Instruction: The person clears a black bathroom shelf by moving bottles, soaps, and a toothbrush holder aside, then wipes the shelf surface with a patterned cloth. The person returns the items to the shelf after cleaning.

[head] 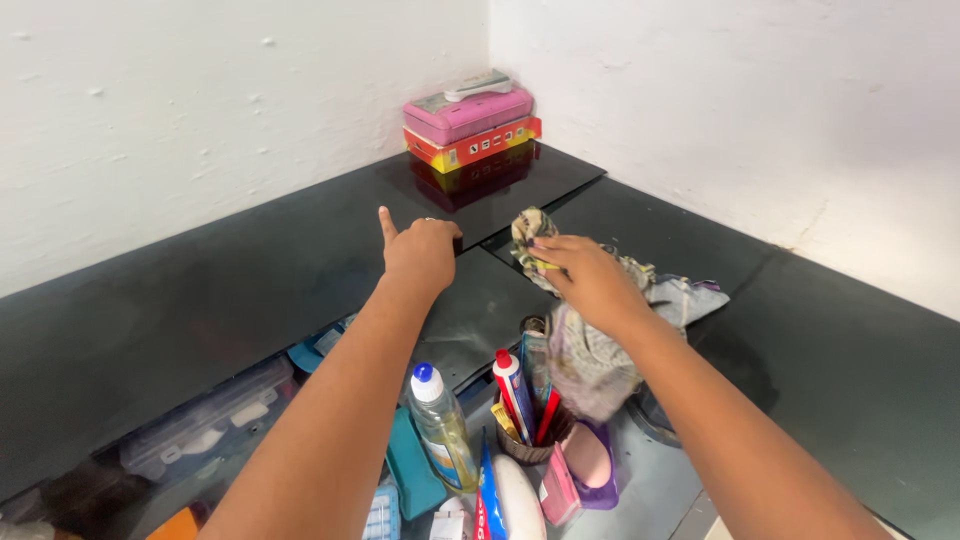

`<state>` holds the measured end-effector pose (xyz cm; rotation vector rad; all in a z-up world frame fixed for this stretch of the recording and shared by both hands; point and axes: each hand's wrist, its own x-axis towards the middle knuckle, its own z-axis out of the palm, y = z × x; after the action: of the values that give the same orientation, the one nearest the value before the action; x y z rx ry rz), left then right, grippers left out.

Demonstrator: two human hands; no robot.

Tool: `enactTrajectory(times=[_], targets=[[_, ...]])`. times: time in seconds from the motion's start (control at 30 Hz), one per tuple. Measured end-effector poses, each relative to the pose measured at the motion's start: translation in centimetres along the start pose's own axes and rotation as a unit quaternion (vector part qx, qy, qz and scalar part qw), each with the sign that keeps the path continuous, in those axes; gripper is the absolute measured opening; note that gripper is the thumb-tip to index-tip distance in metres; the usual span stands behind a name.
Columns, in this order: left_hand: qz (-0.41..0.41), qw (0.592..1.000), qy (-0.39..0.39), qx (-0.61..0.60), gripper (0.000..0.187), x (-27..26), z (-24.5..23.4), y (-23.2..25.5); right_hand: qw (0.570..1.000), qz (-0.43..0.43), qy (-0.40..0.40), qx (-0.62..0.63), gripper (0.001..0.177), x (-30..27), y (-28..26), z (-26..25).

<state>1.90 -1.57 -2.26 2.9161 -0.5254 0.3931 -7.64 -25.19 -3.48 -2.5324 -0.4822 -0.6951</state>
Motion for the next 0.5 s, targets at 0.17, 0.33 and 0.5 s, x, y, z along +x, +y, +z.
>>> enactTrajectory(times=[0.17,0.33,0.5], targets=[[0.004,1.000,0.005,-0.002,0.045,-0.1,0.1,-0.2,0.991,0.030,0.113,-0.058,0.024,-1.7,-1.4,-2.6],[0.016,1.000,-0.005,0.016,0.049,-0.4,0.1,-0.3,0.975,0.084,0.207,0.004,0.031,-3.2,-0.7,-2.9],[0.040,0.999,0.003,0.008,0.054,-1.5,0.2,-0.4,0.975,0.083,0.200,0.044,0.035,-4.0,0.4,-2.9]])
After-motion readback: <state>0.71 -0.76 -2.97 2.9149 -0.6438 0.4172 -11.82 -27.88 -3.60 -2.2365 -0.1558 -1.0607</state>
